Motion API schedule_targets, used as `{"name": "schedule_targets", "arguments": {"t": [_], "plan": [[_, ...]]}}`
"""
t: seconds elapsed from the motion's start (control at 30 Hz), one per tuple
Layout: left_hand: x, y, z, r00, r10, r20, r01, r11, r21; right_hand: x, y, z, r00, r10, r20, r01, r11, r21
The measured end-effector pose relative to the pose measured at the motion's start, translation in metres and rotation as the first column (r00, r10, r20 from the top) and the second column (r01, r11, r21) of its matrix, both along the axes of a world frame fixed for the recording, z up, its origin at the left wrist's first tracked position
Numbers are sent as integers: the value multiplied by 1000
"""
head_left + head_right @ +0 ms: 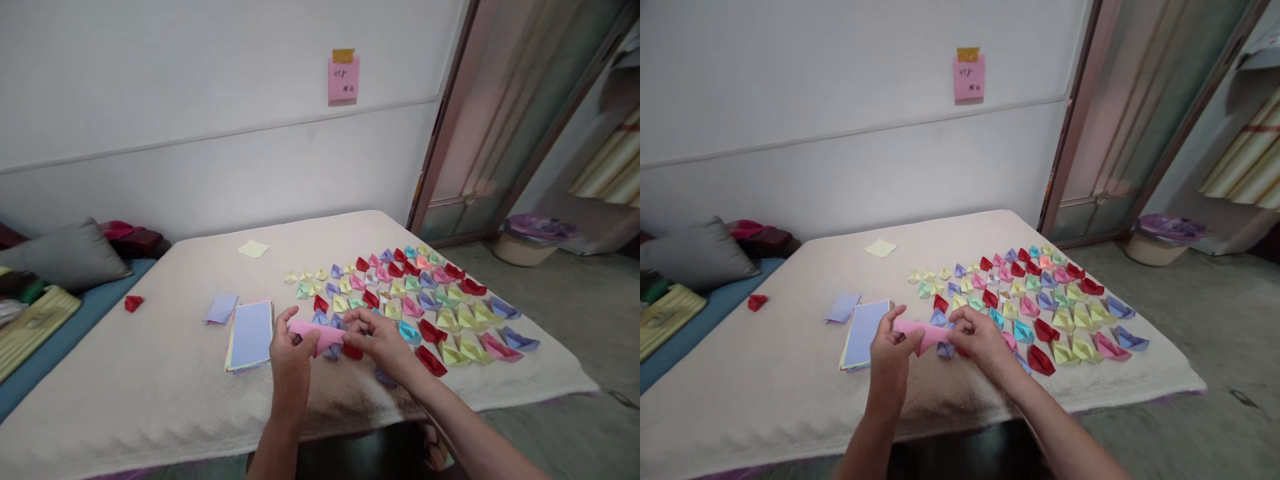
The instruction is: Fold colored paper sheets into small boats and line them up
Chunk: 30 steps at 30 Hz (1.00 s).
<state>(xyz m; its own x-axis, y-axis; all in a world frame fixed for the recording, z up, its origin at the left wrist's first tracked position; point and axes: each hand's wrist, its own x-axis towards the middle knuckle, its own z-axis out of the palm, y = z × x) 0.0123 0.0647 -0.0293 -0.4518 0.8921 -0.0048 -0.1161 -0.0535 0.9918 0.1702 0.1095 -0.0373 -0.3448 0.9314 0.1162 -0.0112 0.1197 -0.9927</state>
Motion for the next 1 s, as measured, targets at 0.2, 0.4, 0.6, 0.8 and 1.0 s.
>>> {"name": "schedule_targets", "arguments": {"t": [0.2,0.4,0.6,0.8,1.0], "plan": [[8,-8,4,897,-20,-442,21,1000,-4,-10,-11,4,989,-123,82,113,987,112],[16,-9,2,890,-103,-445,108,994,-14,-16,-14,4,993,66,-97,-70,997,-41],[13,-5,-3,962,-150,-230,171,983,74,-14,-11,9,990,88,-114,-103,985,-140],[12,-5,-8,942,-72,-328,110,989,99,-18,-10,2,997,-18,-73,7,988,-157],[11,-10,-9,792,171,-586,45,941,335,-25,-18,7,1000,-8,2,8,1000,-29]]}}
